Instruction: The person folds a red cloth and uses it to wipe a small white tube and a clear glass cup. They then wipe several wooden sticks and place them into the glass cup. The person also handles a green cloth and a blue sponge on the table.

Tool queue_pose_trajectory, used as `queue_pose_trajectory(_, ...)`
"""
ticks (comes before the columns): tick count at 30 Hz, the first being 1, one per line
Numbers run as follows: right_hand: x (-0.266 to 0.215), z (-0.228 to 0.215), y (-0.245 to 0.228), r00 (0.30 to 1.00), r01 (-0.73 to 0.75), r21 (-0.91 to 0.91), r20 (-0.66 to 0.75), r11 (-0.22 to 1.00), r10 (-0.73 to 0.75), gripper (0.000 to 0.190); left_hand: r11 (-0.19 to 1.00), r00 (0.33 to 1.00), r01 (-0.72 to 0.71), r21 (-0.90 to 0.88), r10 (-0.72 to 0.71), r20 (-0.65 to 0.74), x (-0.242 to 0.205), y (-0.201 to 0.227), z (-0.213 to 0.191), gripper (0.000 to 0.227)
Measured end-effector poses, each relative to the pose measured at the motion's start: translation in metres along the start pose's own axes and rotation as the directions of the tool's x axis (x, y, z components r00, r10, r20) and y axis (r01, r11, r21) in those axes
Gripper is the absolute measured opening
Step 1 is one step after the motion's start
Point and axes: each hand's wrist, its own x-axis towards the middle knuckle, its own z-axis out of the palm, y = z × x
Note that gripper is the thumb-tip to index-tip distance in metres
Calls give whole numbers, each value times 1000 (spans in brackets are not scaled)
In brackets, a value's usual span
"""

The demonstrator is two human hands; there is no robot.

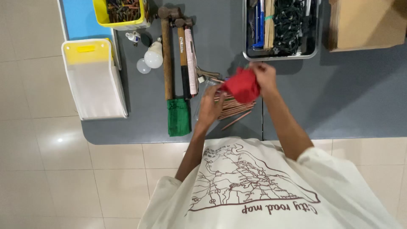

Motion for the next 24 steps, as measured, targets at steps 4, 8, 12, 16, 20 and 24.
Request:
queue_pose_trajectory(4, 74, 18, -34, 991, -108, 498, -15, 861, 133, 25, 998, 999, 42, 35, -42, -15, -7, -16, -14, 27)
queue_pose_trajectory(8, 102, 32, -53, 987, -117, 525, -34, 843, 158, 34, 994, 996, 80, 80, -83, 34, -16, -33, -26, 24)
queue_pose_trajectory(12, 91, 29, -42, 990, -54, 350, -100, 935, 94, 38, 989, 989, 113, 90, -121, 84, -27, -39, -27, 23)
queue_pose_trajectory(16, 60, 22, -24, 996, 53, 232, -82, 971, -35, 39, 982, 975, 169, 85, -179, 129, -30, -40, -21, 25)
queue_pose_trajectory(20, 32, 18, -17, 990, 138, 31, -10, 990, -137, 33, 985, 973, 169, 46, -174, 151, -27, -42, -9, 37)
queue_pose_trajectory(24, -40, 50, -69, 987, 28, -11, 161, 1000, -26, 50, 979, 984, 110, -170, -83, 159, -3, 6, -4, 83)
